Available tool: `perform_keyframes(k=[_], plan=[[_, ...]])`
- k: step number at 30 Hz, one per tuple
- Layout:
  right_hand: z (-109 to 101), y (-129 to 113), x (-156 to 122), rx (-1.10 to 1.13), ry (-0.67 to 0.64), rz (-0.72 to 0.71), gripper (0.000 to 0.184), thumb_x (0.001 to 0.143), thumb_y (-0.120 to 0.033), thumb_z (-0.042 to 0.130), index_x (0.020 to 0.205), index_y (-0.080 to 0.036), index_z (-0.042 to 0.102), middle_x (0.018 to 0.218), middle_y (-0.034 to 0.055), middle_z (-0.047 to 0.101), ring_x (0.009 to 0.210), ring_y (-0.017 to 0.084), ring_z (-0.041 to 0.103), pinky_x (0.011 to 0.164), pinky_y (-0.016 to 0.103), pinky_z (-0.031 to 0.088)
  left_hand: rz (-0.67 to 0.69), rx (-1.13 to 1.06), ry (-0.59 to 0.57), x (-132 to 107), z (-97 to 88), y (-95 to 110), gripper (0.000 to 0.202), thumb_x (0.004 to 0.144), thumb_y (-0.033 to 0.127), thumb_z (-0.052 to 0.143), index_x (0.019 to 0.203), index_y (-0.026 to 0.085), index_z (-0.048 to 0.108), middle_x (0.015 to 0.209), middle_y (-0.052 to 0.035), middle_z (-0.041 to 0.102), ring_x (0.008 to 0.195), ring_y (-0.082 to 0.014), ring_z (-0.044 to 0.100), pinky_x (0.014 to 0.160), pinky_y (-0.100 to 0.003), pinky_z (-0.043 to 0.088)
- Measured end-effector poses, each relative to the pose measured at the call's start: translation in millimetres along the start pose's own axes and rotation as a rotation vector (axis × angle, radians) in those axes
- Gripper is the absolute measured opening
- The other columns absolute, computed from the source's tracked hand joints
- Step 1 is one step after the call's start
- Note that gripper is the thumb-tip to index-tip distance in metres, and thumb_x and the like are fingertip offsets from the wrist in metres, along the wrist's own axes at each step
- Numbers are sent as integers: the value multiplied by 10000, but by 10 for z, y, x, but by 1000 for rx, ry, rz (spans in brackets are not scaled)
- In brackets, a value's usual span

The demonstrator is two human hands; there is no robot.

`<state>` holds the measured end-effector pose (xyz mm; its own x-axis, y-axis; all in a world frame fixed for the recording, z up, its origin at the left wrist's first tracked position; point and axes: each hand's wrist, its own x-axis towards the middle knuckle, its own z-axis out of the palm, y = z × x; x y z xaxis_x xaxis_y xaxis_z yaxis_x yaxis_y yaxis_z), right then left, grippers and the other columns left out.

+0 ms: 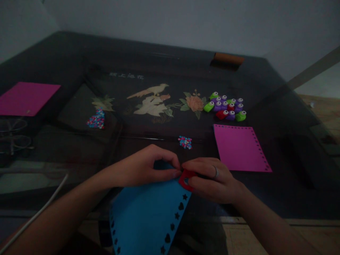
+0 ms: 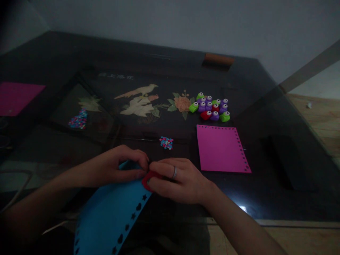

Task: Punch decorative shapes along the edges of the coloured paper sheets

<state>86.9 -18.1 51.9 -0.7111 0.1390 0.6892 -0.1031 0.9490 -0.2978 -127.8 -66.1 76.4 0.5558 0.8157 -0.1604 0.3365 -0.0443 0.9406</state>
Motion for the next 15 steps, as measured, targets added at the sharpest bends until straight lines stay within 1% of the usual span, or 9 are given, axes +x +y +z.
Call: perform_keyframes(k=[6,10,12,15], plan=[[0,-1,29,56,6,13,58,929,-144,478,902,-168,523,773,33,620,651,106,611,598,222,547,1,-1,-8,0,8,-4,124,876,274,574,888,192,667,841,36,686,785,-120,628,725,-199,455],[-9,-9,24,70,0,46,32,927,-162,493,909,-153,518,718,24,607,624,109,609,595,216,541,10,-2,-3,-1,11,-6,128,875,272,574,884,184,666,834,34,682,779,-119,625,726,-195,454],[-12,-15,16,45,-9,43,10,917,-156,508,913,-157,518,766,38,631,665,115,626,621,220,544,12,-10,-6,0,8,-5,124,877,263,572,884,180,663,838,34,680,778,-115,624,724,-188,454],[-13,-19,0,10,-16,39,44,913,-145,504,933,-184,512,841,40,656,733,119,643,660,231,554,18,-12,-10,2,3,0,123,881,258,569,880,174,659,831,35,674,766,-106,618,714,-178,452]])
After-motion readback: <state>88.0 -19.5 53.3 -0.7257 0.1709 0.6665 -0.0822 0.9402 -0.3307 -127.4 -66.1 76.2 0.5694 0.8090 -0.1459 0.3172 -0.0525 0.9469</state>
